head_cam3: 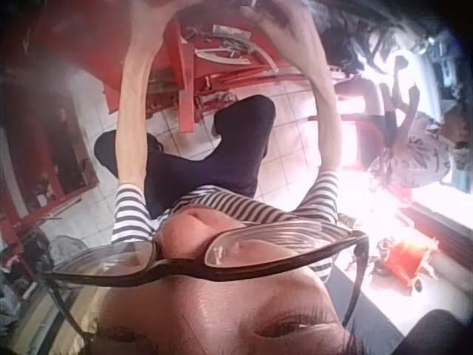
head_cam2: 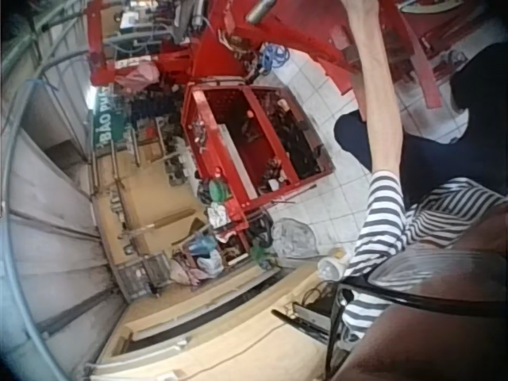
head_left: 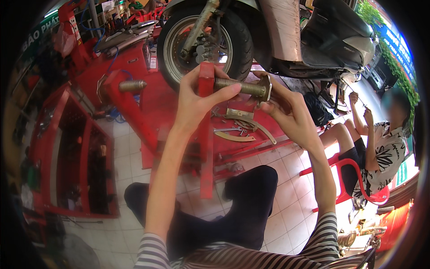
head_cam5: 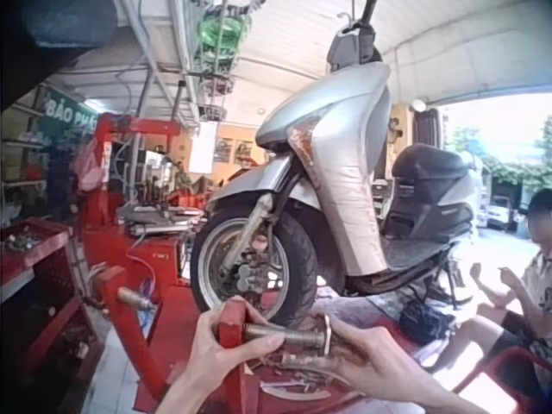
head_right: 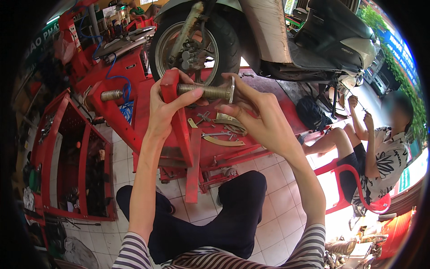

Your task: The person picks up a curved metal part and sets it aside, then threads a large metal bolt through a red metal frame and spins a nut onto the bolt by hand.

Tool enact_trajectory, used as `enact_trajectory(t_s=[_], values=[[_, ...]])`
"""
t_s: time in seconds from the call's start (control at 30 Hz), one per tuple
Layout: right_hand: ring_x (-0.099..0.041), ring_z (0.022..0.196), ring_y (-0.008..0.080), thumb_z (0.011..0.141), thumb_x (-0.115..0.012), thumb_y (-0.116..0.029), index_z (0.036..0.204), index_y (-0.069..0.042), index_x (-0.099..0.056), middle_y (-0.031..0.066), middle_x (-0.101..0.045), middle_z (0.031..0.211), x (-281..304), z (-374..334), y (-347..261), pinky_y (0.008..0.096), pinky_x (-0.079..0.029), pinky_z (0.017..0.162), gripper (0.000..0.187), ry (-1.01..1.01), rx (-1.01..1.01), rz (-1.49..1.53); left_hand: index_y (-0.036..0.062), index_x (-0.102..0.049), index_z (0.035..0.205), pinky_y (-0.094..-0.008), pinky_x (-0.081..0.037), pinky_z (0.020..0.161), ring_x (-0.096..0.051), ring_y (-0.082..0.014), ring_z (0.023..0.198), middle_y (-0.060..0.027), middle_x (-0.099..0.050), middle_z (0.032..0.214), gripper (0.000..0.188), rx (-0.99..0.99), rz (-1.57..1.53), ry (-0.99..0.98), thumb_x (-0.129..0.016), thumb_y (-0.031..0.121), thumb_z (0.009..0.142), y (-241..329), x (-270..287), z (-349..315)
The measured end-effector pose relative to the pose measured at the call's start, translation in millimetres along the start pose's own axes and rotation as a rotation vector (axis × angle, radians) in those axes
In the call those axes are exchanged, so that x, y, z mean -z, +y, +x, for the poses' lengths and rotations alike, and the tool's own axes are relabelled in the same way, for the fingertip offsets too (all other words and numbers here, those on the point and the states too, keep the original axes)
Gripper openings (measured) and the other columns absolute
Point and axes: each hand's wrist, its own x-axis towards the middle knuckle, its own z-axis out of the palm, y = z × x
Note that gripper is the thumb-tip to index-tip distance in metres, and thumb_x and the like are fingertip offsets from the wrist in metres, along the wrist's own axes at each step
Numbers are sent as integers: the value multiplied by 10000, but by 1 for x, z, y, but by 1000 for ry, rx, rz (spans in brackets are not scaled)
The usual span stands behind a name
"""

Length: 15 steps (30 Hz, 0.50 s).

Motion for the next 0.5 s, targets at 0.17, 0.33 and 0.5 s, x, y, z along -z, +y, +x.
enact_trajectory(t_s=[0.17,0.33,0.5], values=[[-710,879,255,776,-563,45,1409,14,-401,214,-674,990,5,7,-6,333,-493,866,655,27,143,-119,-4,-586,906,-312,-584,722,-689,-177,736,-81,-657,827,268,76,-87,44,-801,91,778,7,-6,-2],[-677,1005,226,820,-577,47,1424,11,-382,176,-669,1105,6,4,2,336,-488,909,636,-14,175,-129,4,-581,898,-297,-570,728,-686,-166,744,-83,-669,815,249,61,-123,10,-789,83,788,7,-4,-3],[-624,1070,171,962,-575,-109,1426,19,-352,102,-583,1280,-7,-7,10,304,-492,941,531,-12,-45,493,8,-592,935,-249,-528,728,-680,-149,759,-75,-671,819,263,-3,-19,37,-792,82,781,-1,-2,-4]])
